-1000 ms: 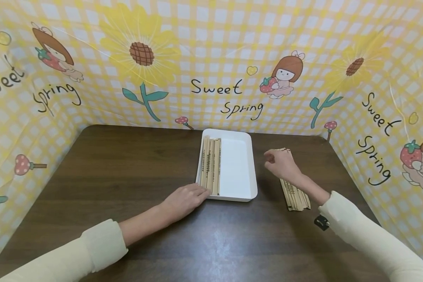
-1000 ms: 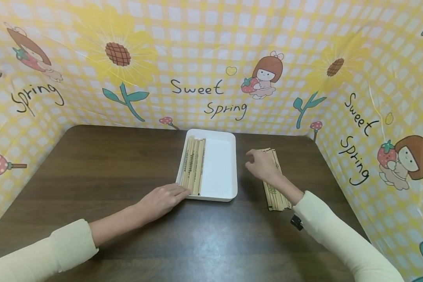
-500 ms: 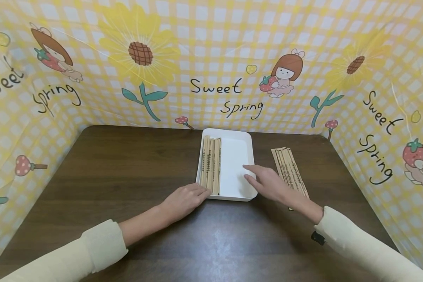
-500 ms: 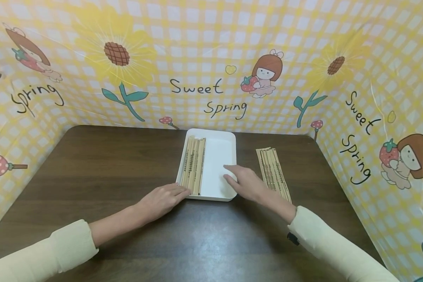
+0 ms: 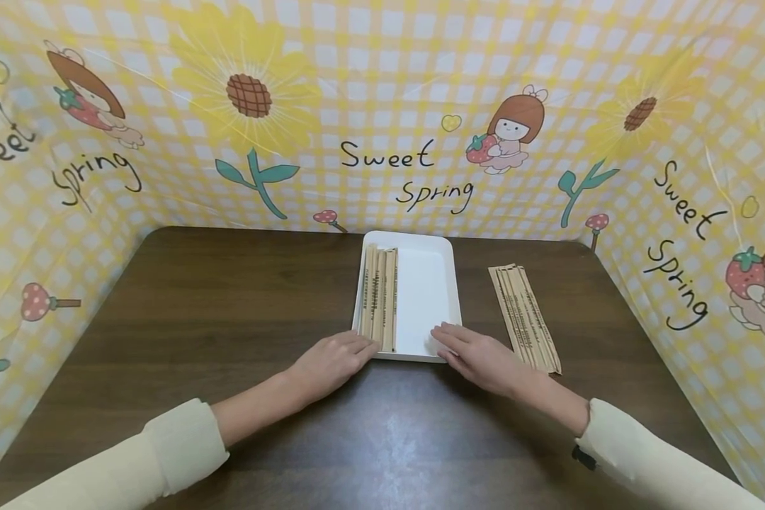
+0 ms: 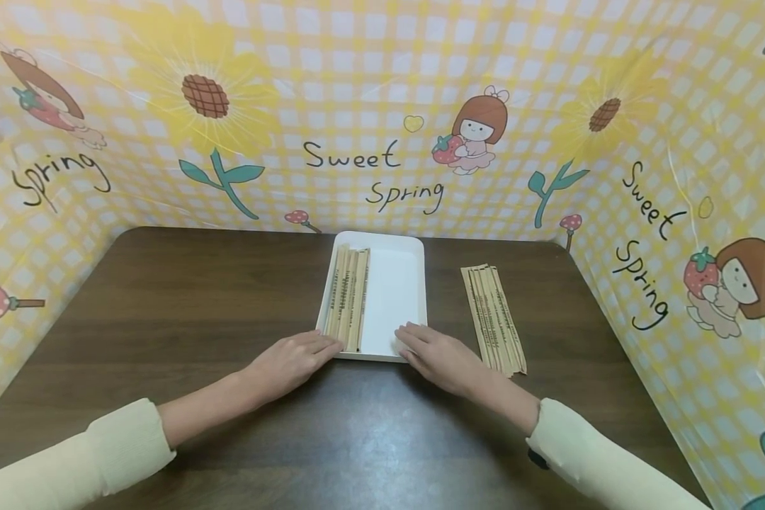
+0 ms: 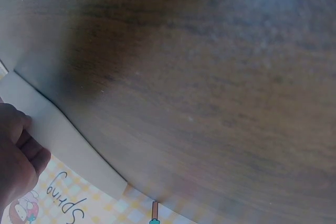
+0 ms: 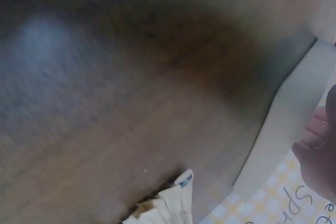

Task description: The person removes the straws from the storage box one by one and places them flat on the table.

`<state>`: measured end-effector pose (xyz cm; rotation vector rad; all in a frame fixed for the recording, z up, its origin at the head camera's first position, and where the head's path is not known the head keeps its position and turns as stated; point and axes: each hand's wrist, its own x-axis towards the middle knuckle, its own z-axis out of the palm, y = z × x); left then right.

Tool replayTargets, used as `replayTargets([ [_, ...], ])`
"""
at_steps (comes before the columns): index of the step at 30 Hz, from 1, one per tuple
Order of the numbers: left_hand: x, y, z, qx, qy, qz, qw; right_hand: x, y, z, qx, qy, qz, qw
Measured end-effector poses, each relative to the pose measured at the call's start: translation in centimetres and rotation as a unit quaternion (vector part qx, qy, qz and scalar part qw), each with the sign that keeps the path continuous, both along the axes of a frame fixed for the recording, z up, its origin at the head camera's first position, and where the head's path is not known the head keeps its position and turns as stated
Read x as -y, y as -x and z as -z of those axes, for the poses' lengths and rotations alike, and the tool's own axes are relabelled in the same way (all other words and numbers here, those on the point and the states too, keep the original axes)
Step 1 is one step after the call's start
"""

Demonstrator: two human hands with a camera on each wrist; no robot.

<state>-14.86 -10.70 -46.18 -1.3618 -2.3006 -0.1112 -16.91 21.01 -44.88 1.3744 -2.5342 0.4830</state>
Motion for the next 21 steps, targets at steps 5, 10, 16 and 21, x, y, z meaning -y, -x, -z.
replayTargets([
  [5, 0.0, 0.0, 0.0, 0.002, -0.002, 0.002, 1.0, -0.4, -0.3, 0.8, -0.054, 0.009, -0.044, 0.997],
  [10, 0.0, 0.0, -0.1, 0.004, -0.002, 0.002, 1.0, -0.6, -0.5, 1.1, -0.105, -0.006, -0.069, 0.992],
  [16, 0.0, -0.1, -0.1, 0.005, -0.007, 0.003, 1.0, -0.7, -0.7, 1.2, -0.128, -0.044, -0.077, 0.988],
  [21, 0.0, -0.1, -0.2, 0.007, -0.002, -0.001, 1.0, -0.8, -0.8, 1.4, -0.128, -0.053, -0.073, 0.988],
])
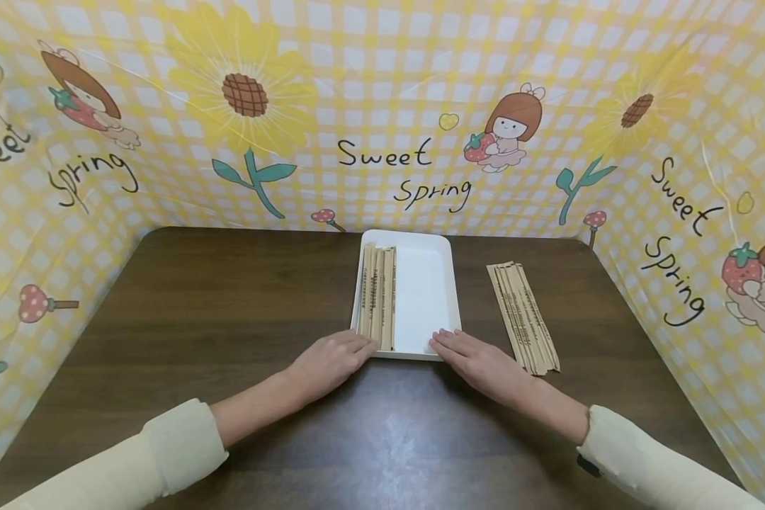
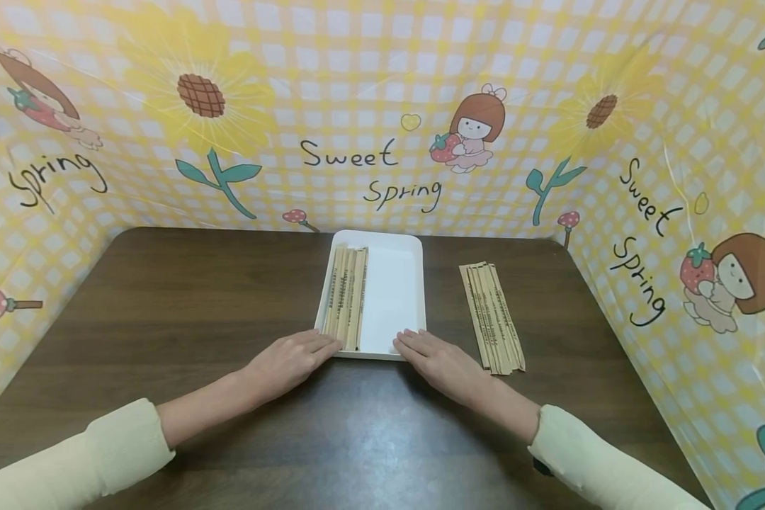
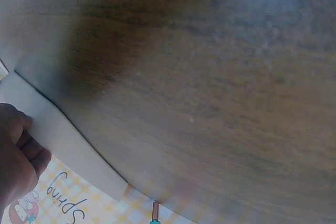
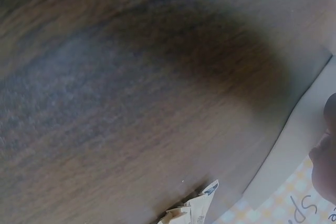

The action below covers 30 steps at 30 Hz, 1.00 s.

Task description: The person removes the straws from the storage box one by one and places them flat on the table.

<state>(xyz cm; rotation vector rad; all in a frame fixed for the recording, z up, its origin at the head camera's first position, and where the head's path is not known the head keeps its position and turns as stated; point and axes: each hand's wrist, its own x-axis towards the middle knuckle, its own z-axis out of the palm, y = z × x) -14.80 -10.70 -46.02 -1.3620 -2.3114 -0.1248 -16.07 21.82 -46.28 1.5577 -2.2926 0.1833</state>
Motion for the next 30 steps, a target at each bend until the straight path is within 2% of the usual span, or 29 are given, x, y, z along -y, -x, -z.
replayTargets([
  [5, -0.3, 0.2, -0.7, 0.019, 0.005, -0.007, 0.9998, -0.1, 0.1, 0.0, 0.0, 0.005, -0.002, 1.0],
  [9, -0.6, 0.4, -1.8, 0.089, -0.005, -0.026, 0.9957, -0.1, 0.2, 0.0, 0.0, 0.012, -0.006, 1.0],
  [12, -1.0, 0.8, -2.6, 0.158, -0.03, -0.055, 0.9854, 0.0, 0.2, 0.1, -0.002, 0.014, -0.008, 1.0],
  [15, -1.7, 1.4, -3.2, 0.213, -0.079, -0.091, 0.9696, 0.0, 0.2, 0.2, -0.002, 0.015, -0.007, 1.0],
  [18, -2.5, 2.3, -3.8, 0.274, -0.145, -0.119, 0.9432, 0.0, 0.2, 0.2, -0.001, 0.014, -0.005, 1.0],
  [21, -3.2, 3.4, -4.5, 0.344, -0.195, -0.145, 0.9068, -0.1, 0.1, 0.2, 0.002, 0.012, -0.001, 1.0],
  [26, -4.2, 4.9, -5.2, 0.441, -0.219, -0.206, 0.8457, 0.0, 0.1, 0.1, 0.008, 0.007, 0.005, 1.0],
  [30, -4.7, 5.9, -5.1, 0.493, -0.234, -0.238, 0.8034, 0.0, 0.1, 0.1, 0.013, 0.006, 0.006, 1.0],
])
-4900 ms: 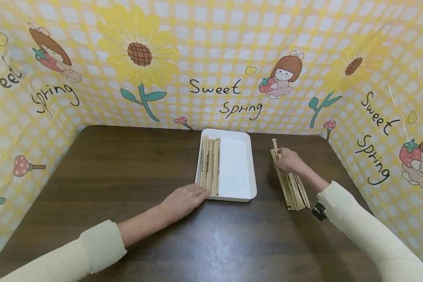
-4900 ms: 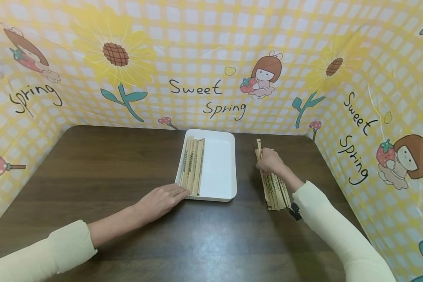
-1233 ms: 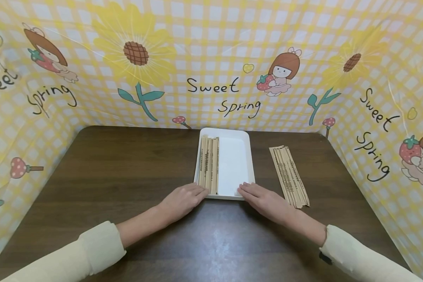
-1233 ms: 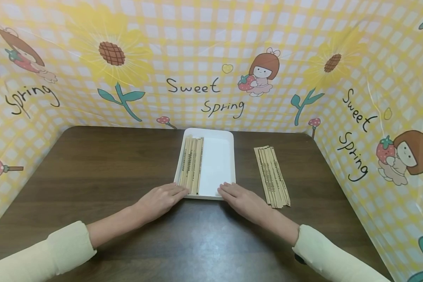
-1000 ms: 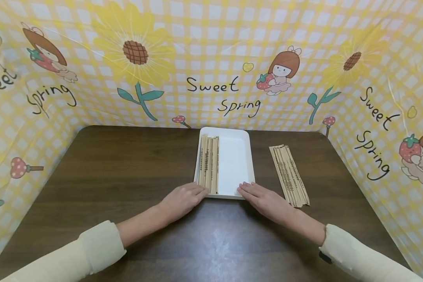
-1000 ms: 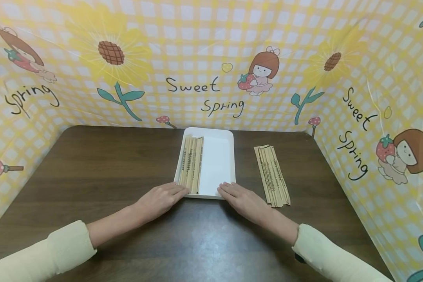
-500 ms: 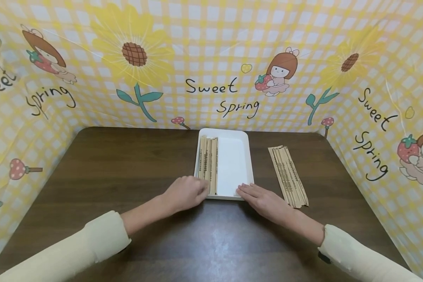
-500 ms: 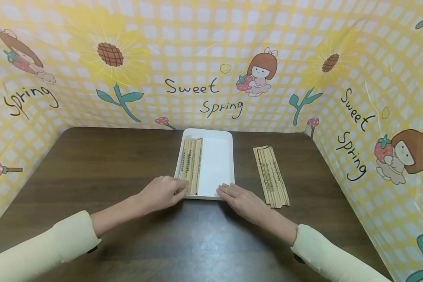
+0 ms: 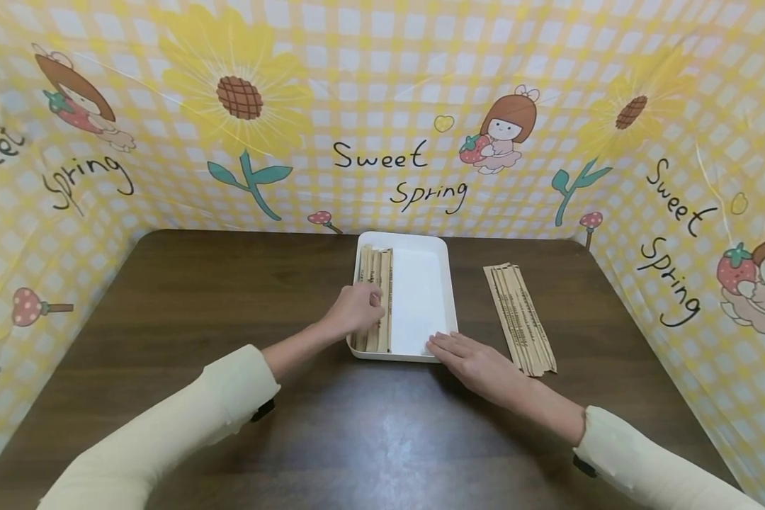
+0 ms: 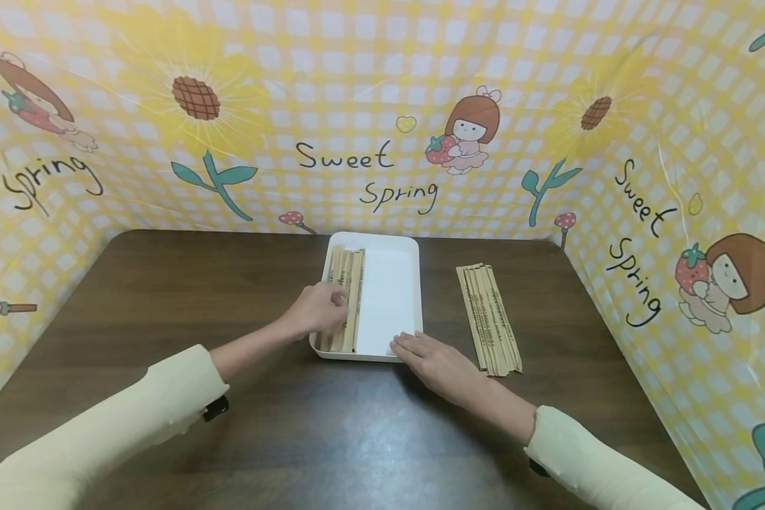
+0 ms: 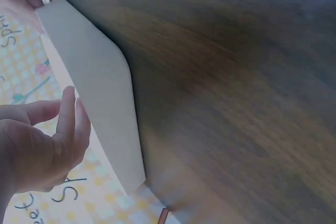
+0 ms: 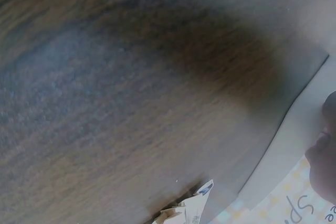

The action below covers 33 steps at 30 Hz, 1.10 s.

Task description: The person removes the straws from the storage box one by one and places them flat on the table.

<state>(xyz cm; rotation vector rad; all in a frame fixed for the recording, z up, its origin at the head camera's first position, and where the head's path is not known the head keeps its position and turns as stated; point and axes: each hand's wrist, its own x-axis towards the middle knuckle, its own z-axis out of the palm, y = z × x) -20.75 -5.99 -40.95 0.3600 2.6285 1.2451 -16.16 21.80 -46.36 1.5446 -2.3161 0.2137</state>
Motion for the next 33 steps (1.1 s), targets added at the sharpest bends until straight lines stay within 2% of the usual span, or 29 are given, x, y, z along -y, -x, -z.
replayTargets([
  [3, -0.3, 0.9, 0.5, 0.012, 0.004, -0.016, 0.9998, 0.0, 0.0, 0.0, 0.0, -0.001, 0.001, 1.0],
  [8, -0.5, 2.3, 1.1, -0.018, 0.04, -0.037, 0.9983, 0.1, 0.0, 0.0, -0.001, 0.003, 0.001, 1.0],
  [16, -1.4, 3.6, 1.4, -0.057, 0.091, -0.027, 0.9938, 0.1, -0.1, -0.2, -0.002, 0.001, -0.001, 1.0],
  [20, -1.8, 4.1, 1.6, -0.067, 0.127, -0.034, 0.9891, 0.1, -0.1, -0.2, -0.003, 0.0, 0.0, 1.0],
  [29, -2.9, 5.1, 1.8, -0.007, 0.173, -0.068, 0.9825, 0.2, -0.1, -0.2, -0.01, -0.001, -0.002, 1.0],
  [33, -3.2, 5.2, 1.8, 0.0, 0.182, -0.069, 0.9808, 0.2, -0.1, -0.2, -0.009, -0.003, -0.002, 1.0],
])
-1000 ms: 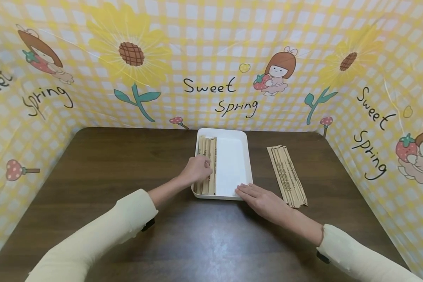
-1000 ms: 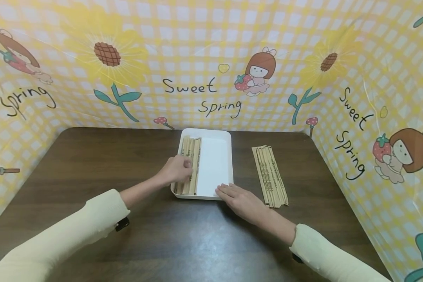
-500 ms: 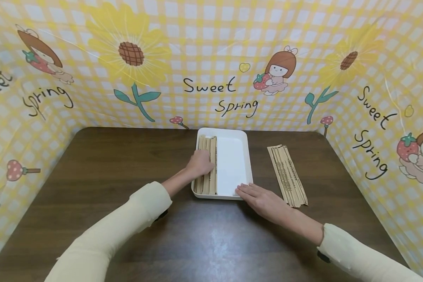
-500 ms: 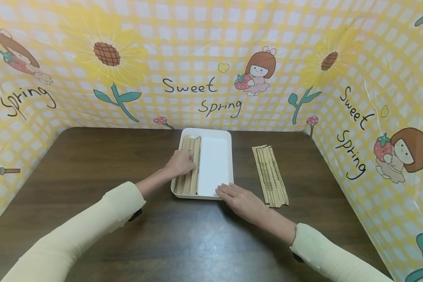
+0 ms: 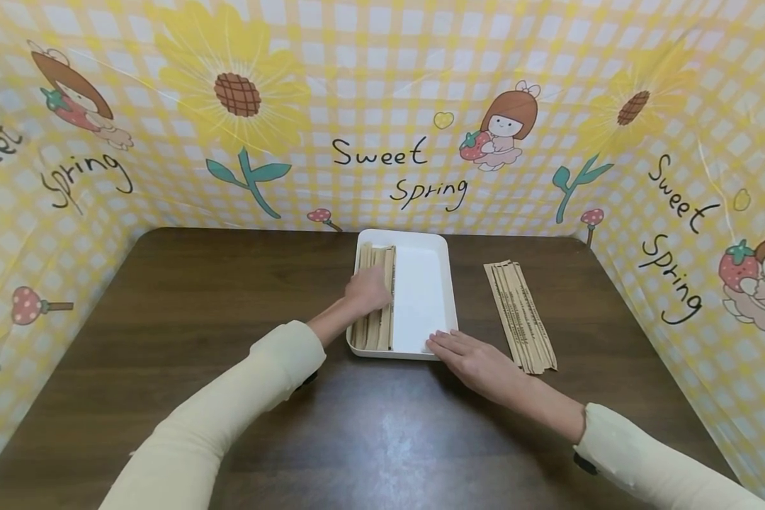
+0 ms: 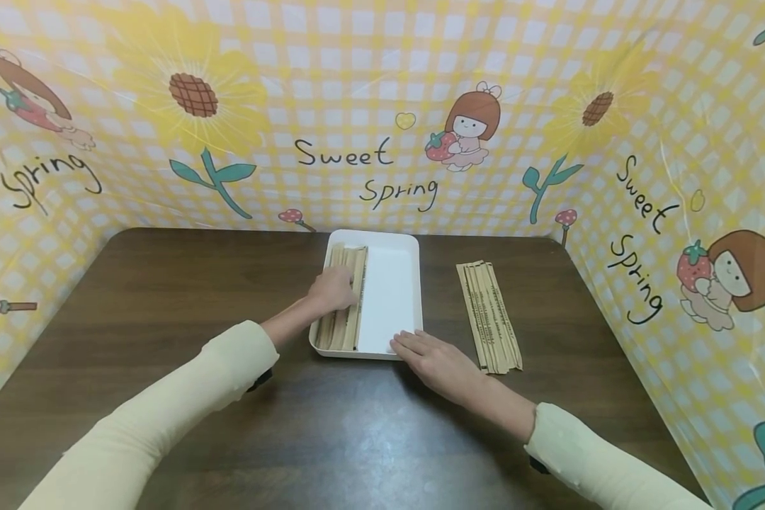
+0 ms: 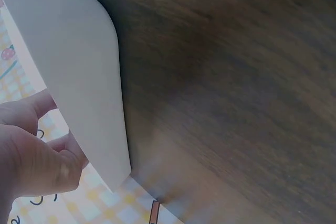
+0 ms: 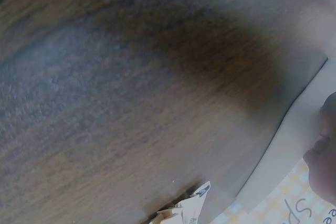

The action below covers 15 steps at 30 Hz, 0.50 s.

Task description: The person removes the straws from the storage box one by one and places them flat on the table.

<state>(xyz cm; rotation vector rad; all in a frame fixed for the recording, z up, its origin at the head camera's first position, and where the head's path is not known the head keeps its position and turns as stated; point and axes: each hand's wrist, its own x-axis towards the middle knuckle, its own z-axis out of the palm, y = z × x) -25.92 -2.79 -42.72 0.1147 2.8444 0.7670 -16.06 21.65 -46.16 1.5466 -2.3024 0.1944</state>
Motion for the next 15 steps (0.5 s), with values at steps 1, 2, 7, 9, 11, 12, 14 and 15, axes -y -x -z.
replayTargets([
  [1, -0.06, -0.05, -0.06, 0.0, 0.001, 0.002, 1.0, -0.01, 0.01, -0.01, 0.001, -0.001, 0.001, 1.0],
  [2, -0.11, -0.11, -0.1, -0.003, 0.0, 0.005, 1.0, -0.03, 0.0, 0.0, 0.002, -0.001, 0.001, 1.0],
  [7, -0.24, -0.37, -0.37, -0.011, -0.002, 0.016, 0.9998, -0.01, 0.02, 0.02, 0.005, -0.001, 0.003, 1.0],
  [9, -0.22, -0.44, -0.46, -0.014, -0.004, 0.017, 0.9998, 0.0, 0.04, 0.01, 0.004, -0.001, 0.005, 1.0],
  [11, -0.15, -0.47, -0.54, -0.017, -0.011, 0.022, 0.9996, 0.0, 0.05, 0.02, 0.002, -0.001, 0.006, 1.0],
  [12, -0.08, -0.47, -0.55, -0.02, -0.018, 0.026, 0.9993, 0.0, 0.05, -0.01, 0.003, -0.003, 0.008, 1.0],
  [14, 0.11, -0.41, -0.68, -0.017, -0.038, 0.032, 0.9986, 0.02, 0.04, -0.04, 0.005, -0.006, 0.01, 1.0],
  [15, 0.23, -0.35, -0.78, -0.01, -0.05, 0.033, 0.9981, 0.02, 0.04, -0.05, 0.005, -0.006, 0.011, 1.0],
])
